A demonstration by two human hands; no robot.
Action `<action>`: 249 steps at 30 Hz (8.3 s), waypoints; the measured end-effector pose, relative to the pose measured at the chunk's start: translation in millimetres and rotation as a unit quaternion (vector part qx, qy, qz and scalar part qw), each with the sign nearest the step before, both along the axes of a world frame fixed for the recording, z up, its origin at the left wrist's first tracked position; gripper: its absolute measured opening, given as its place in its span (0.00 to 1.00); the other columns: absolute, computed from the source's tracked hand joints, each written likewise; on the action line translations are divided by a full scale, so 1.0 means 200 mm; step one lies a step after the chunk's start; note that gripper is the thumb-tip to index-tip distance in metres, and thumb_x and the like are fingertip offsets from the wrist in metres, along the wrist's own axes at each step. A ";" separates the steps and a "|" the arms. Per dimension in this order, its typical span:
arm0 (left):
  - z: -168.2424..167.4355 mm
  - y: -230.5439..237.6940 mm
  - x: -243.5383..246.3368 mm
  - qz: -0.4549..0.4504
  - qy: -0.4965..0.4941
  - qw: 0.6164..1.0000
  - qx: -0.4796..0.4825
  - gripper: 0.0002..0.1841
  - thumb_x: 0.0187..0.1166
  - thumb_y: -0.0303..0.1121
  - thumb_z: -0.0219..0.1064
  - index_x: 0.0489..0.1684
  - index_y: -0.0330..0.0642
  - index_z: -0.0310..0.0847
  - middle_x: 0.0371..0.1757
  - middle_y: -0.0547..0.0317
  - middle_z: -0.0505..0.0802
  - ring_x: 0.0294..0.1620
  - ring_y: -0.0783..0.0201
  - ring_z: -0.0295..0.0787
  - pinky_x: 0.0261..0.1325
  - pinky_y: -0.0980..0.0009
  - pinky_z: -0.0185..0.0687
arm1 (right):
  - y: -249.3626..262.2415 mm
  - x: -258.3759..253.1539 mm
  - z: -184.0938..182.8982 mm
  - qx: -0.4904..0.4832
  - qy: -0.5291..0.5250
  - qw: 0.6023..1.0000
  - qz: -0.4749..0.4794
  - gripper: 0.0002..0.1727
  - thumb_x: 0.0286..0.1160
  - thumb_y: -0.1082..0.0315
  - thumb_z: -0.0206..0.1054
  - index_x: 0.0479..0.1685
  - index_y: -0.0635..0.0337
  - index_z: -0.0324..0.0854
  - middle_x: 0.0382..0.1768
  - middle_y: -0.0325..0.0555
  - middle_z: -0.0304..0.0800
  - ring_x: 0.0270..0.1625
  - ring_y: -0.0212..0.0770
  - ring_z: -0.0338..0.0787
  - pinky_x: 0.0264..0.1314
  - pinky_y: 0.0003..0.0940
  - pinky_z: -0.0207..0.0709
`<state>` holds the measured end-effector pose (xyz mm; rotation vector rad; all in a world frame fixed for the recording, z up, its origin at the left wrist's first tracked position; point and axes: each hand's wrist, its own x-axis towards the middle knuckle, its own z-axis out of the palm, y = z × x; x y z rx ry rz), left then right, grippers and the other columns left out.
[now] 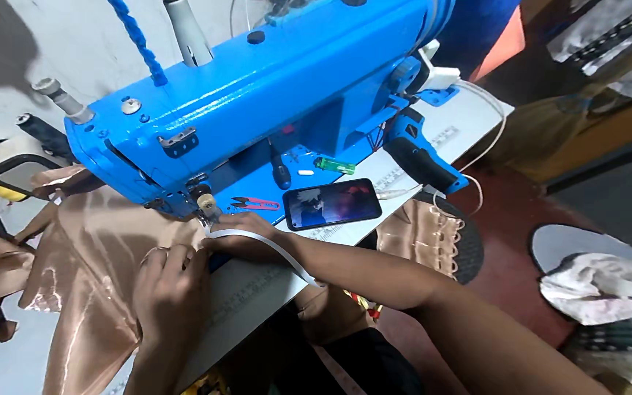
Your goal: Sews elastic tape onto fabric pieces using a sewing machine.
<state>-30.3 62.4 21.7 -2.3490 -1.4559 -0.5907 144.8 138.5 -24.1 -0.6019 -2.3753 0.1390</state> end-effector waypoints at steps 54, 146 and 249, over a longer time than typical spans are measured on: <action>-0.14 0.03 -0.14 -0.166 -0.038 0.984 -0.052 0.15 0.83 0.33 0.58 0.37 0.37 0.91 0.52 0.49 0.97 0.53 0.50 0.96 0.56 0.52 0.87 | -0.27 0.10 -0.03 -0.136 0.112 0.979 -0.105 0.19 0.76 0.55 0.72 0.54 0.59 0.93 0.50 0.48 0.97 0.54 0.50 0.92 0.57 0.51 0.78; -0.07 0.15 -0.27 -0.178 -0.026 0.966 -0.184 0.25 0.84 0.47 0.49 0.68 0.52 0.88 0.72 0.53 0.90 0.72 0.51 0.86 0.69 0.42 0.76 | -0.10 0.03 -0.02 -0.126 0.014 0.988 -0.085 0.15 0.83 0.65 0.63 0.58 0.56 0.92 0.60 0.41 0.95 0.60 0.49 0.90 0.63 0.51 0.76; -0.11 0.06 -0.06 0.069 -0.210 0.965 -0.138 0.15 0.83 0.39 0.63 0.45 0.34 0.87 0.39 0.46 0.91 0.36 0.58 0.87 0.41 0.61 0.82 | 0.05 -0.08 0.00 -0.138 0.036 0.989 -0.043 0.09 0.78 0.72 0.68 0.44 0.58 0.95 0.45 0.50 0.96 0.56 0.52 0.93 0.56 0.53 0.80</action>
